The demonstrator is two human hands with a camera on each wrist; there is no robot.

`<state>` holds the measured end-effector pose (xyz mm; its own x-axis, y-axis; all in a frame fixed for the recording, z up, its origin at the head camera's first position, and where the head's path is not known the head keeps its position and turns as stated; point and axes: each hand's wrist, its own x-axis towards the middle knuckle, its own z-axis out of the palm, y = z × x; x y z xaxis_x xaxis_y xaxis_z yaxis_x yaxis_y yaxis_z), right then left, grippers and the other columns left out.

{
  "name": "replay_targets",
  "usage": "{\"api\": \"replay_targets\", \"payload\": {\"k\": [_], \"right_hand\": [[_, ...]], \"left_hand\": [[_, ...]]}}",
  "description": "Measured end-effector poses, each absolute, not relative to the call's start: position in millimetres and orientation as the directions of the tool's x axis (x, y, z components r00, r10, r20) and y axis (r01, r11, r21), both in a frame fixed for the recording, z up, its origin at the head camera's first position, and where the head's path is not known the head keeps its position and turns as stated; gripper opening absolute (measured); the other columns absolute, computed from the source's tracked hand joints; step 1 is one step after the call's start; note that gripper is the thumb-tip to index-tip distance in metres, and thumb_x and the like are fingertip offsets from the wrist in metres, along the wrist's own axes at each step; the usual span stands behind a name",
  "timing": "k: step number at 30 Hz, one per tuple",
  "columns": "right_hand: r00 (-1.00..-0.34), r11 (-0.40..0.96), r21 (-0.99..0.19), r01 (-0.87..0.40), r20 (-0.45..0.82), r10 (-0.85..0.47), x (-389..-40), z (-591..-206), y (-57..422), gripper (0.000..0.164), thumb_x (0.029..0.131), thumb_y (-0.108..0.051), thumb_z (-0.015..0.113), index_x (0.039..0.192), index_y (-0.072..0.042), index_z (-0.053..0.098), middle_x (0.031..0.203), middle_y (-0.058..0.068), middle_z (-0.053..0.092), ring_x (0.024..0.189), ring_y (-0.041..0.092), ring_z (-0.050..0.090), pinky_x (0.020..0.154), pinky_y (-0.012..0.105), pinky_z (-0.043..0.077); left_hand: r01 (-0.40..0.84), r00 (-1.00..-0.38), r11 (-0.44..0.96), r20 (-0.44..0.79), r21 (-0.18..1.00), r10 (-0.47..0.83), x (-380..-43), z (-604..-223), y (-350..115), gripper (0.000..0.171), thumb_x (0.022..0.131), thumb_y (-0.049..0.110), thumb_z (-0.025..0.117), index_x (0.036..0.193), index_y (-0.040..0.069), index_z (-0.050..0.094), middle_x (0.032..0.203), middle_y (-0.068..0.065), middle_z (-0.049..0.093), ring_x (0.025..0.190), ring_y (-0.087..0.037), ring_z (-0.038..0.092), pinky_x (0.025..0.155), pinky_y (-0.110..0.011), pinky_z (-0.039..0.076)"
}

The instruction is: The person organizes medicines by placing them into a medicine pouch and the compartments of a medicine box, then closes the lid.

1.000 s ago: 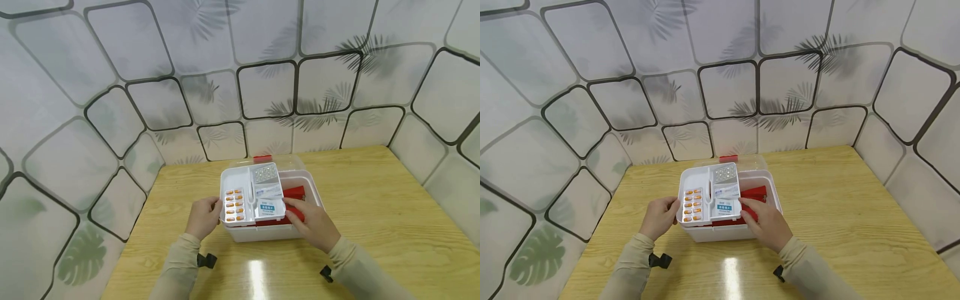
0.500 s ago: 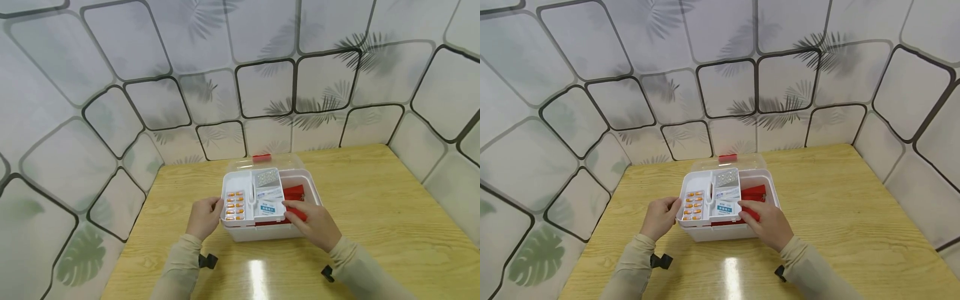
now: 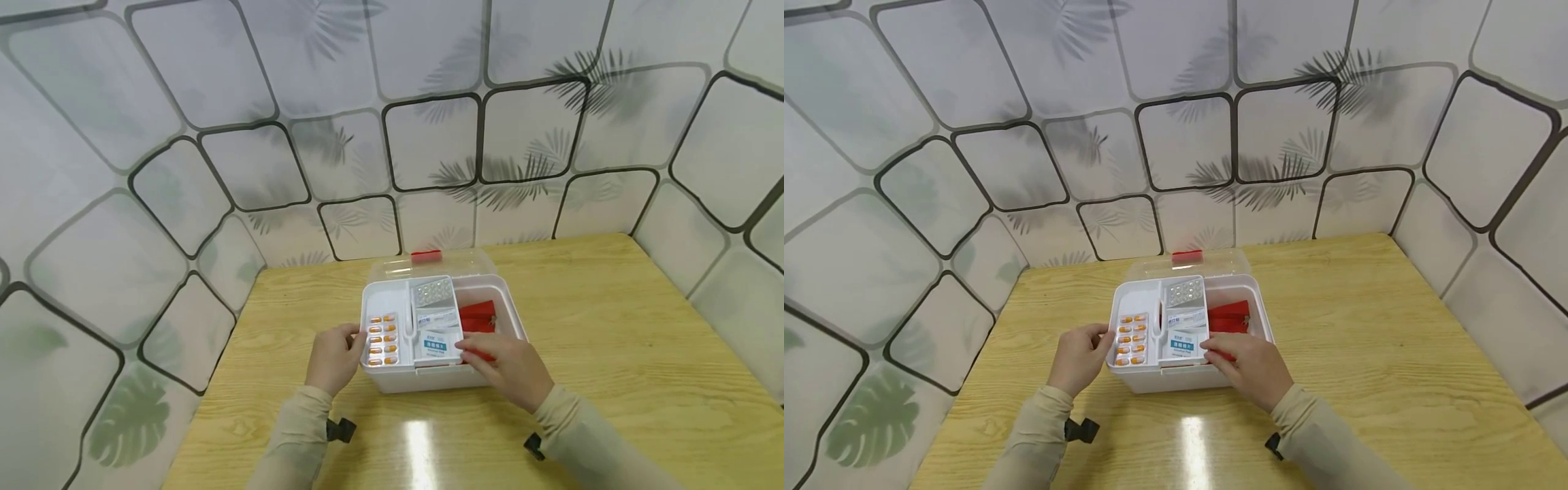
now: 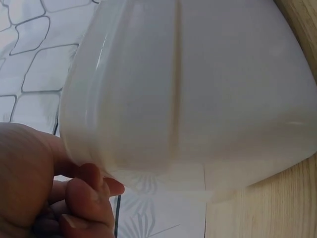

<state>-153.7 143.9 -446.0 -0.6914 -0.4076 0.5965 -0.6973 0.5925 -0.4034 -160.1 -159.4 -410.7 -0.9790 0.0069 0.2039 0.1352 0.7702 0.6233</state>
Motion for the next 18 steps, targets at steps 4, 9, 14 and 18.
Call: {"api": "replay_targets", "payload": {"k": [4, 9, 14, 18], "right_hand": [[-0.684, 0.596, -0.387, -0.703, 0.597, -0.419, -154, -447, 144, 0.023, 0.08, -0.02, 0.078, 0.103, -0.019, 0.074, 0.101, -0.008, 0.072, 0.088, 0.008, 0.067, 0.071, 0.03, 0.055], [-0.671, 0.599, -0.368, -0.711, 0.61, -0.422, -154, -449, 143, 0.022, 0.079, -0.021, 0.078, 0.101, -0.019, 0.075, 0.099, -0.007, 0.072, 0.085, 0.007, 0.068, 0.068, 0.029, 0.055], [-0.666, 0.603, -0.361, -0.711, 0.619, -0.416, -155, -450, 143, 0.021, 0.079, -0.022, 0.079, 0.099, -0.019, 0.075, 0.096, -0.009, 0.072, 0.083, 0.007, 0.068, 0.067, 0.028, 0.054], [-0.659, 0.604, -0.351, -0.716, 0.625, -0.417, -155, -450, 142, 0.02, 0.078, -0.022, 0.079, 0.097, -0.019, 0.075, 0.095, -0.009, 0.072, 0.08, 0.005, 0.067, 0.064, 0.027, 0.053]], "left_hand": [[0.129, -0.978, 0.763, 0.208, 0.634, -0.007, -160, -414, -159, 0.019, 0.091, 0.016, 0.065, 0.101, 0.001, 0.072, 0.055, 0.004, 0.053, 0.043, -0.009, 0.045, 0.039, -0.025, 0.037], [0.115, -0.977, 0.758, 0.211, 0.642, -0.031, -159, -418, -159, 0.019, 0.089, 0.015, 0.068, 0.101, 0.001, 0.071, 0.056, 0.004, 0.052, 0.042, -0.009, 0.044, 0.038, -0.024, 0.036], [0.119, -0.974, 0.749, 0.223, 0.652, -0.039, -159, -420, -158, 0.02, 0.088, 0.015, 0.069, 0.103, 0.001, 0.07, 0.058, 0.003, 0.051, 0.044, -0.009, 0.043, 0.039, -0.024, 0.036], [0.123, -0.975, 0.728, 0.221, 0.674, -0.039, -159, -423, -158, 0.026, 0.089, 0.013, 0.068, 0.112, 0.001, 0.066, 0.059, 0.003, 0.05, 0.046, -0.009, 0.043, 0.04, -0.024, 0.036]]}}
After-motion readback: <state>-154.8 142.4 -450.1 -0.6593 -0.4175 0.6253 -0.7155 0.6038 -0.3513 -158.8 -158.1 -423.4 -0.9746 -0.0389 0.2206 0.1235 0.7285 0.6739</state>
